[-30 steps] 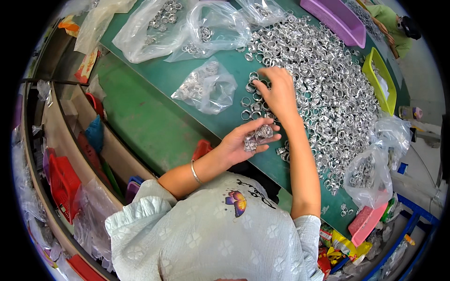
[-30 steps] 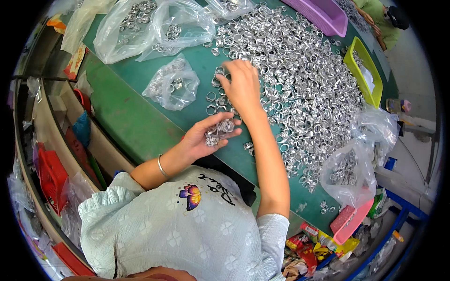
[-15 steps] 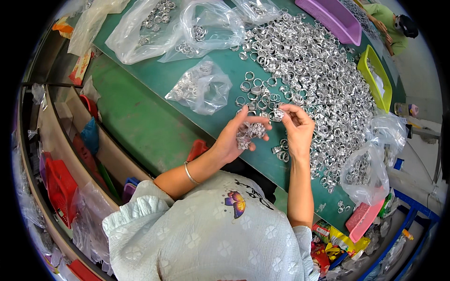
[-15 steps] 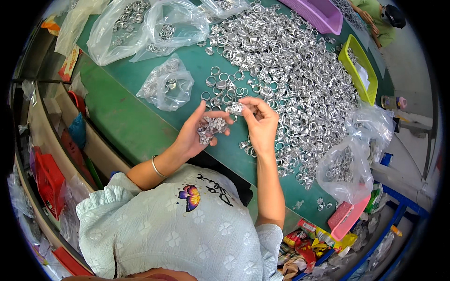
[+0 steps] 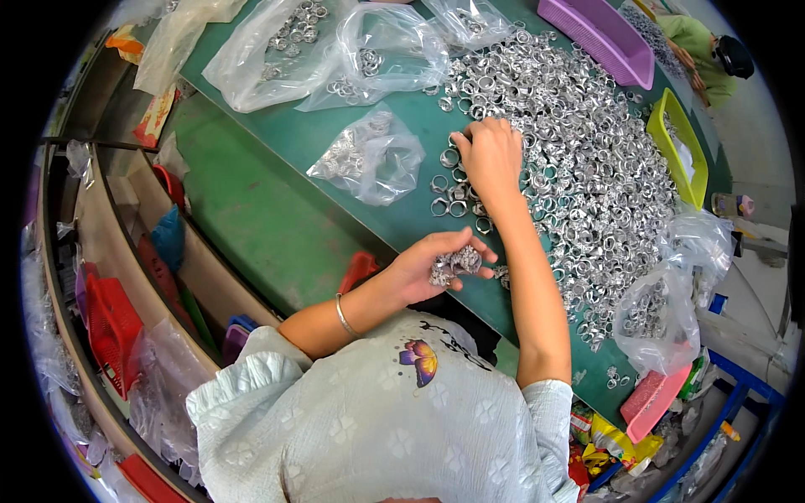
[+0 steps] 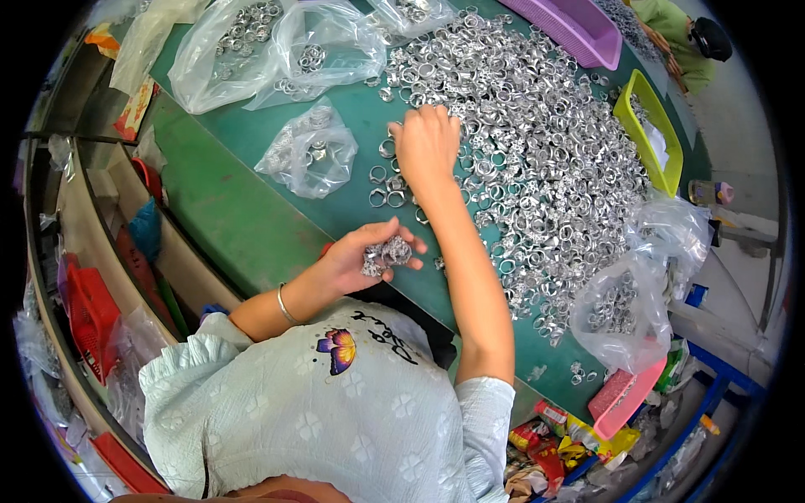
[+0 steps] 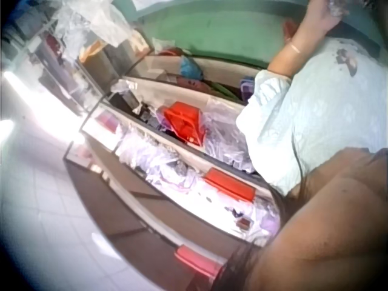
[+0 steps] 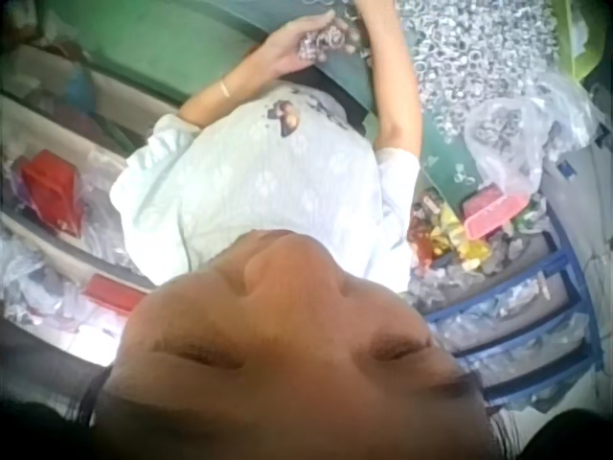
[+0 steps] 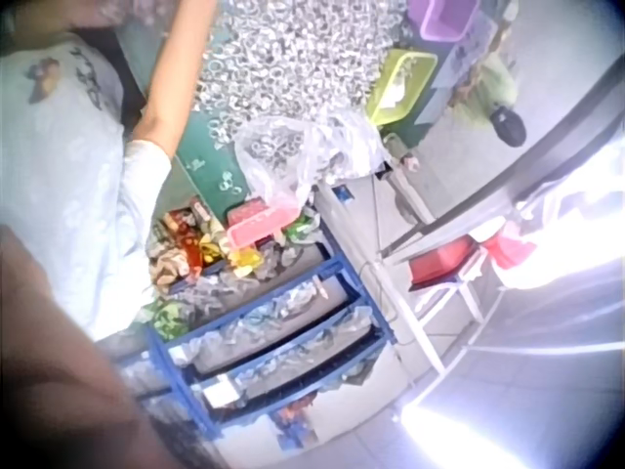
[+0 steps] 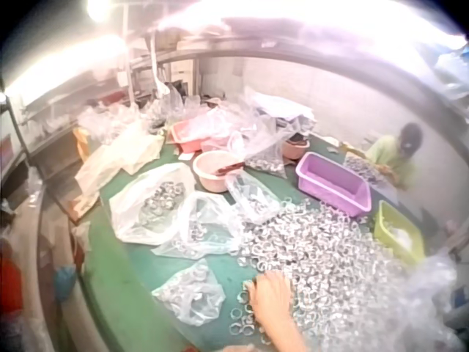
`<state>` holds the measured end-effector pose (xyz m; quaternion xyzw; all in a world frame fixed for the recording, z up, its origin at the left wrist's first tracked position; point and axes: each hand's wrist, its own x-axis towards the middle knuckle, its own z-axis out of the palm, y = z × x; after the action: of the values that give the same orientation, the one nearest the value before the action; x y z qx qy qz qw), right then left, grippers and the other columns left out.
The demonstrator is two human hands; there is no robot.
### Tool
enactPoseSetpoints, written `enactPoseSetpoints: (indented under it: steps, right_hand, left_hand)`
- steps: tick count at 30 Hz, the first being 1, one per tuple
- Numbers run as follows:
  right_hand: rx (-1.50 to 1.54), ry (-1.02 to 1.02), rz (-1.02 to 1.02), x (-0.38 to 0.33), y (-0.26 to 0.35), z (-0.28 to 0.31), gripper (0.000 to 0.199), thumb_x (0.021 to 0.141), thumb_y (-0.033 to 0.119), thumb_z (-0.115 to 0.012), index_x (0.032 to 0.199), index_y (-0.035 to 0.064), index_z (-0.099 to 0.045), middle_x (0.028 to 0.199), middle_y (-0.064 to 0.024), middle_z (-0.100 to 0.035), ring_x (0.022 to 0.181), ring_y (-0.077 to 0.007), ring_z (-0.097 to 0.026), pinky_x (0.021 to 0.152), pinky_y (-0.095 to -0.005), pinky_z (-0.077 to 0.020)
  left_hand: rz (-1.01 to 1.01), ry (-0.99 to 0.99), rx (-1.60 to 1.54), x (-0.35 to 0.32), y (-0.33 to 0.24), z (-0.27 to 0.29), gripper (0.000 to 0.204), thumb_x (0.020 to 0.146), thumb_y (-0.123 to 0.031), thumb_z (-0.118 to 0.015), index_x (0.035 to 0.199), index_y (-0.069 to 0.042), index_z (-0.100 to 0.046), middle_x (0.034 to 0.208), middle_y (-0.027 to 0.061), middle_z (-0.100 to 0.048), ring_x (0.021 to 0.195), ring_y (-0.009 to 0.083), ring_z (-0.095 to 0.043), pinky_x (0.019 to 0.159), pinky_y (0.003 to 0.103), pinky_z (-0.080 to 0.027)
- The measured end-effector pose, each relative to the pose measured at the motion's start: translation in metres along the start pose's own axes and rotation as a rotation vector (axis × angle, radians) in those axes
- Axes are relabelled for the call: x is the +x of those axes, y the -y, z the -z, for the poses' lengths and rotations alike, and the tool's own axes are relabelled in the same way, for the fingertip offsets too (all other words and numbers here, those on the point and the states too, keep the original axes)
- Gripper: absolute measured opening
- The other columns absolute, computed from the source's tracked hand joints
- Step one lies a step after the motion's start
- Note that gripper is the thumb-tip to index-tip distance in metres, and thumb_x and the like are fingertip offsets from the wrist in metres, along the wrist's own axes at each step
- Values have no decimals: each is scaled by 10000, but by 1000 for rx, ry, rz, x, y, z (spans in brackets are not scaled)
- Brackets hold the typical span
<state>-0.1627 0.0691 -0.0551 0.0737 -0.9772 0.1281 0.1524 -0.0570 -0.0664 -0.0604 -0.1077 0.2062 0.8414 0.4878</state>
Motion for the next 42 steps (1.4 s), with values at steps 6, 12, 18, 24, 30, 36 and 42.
enactPoseSetpoints:
  steps: [6,12,18,24,30,36,42]
  right_hand:
    - [525,14,-262,-24,-10,41,81,736,79,-635,727,-1,-624,716,-108,-612,644,-237,-549,610,-341,-443]
    - [336,1,219,-97,10,87,147,686,11,-660,831,21,-635,847,-59,-602,751,-211,-558,629,-317,-404]
    - [487,-116,-183,-98,-27,78,169,722,2,-647,891,4,-649,907,-99,-616,828,-256,-551,778,-342,-429]
    - [72,-1,-129,-84,-38,51,279,729,83,-660,1000,52,-604,1053,-79,-559,977,-250,-470,854,-380,-325]
    - [1093,-1,-513,-112,-41,60,303,827,79,-599,1121,20,-550,1017,-74,-591,872,-142,-528,774,-263,-398]
    - [1916,30,-678,-122,-37,64,315,877,77,-545,1178,-8,-509,1067,-102,-571,881,-148,-525,782,-263,-426]
    - [1436,1,-650,-125,-22,71,260,846,-5,-537,1105,1,-553,1053,-97,-584,896,-164,-525,819,-296,-417]
  left_hand:
    - [-102,30,30,-1,-3,7,352,892,-255,-547,1194,-75,-518,1011,82,-602,814,148,-609,460,191,-430]
    - [-119,28,141,0,-5,5,444,896,-220,-539,1275,-12,-435,1049,74,-589,812,143,-612,474,190,-449]
    - [-42,96,14,4,-1,3,374,904,-183,-513,1239,-27,-457,1057,102,-564,829,163,-600,453,183,-440]
    - [-7,12,-82,4,1,-2,281,894,-149,-513,1149,-32,-509,994,100,-560,813,169,-582,450,182,-447]
    - [-28,98,-104,5,2,3,315,871,-136,-555,1166,-36,-514,973,57,-561,789,132,-563,457,177,-398]
    - [-15,61,-154,8,6,1,271,866,-113,-552,1117,-19,-512,1001,79,-520,752,139,-513,423,169,-394]
    - [-13,45,-149,8,7,2,231,866,-112,-551,1080,-32,-520,995,76,-515,752,135,-511,426,165,-398]
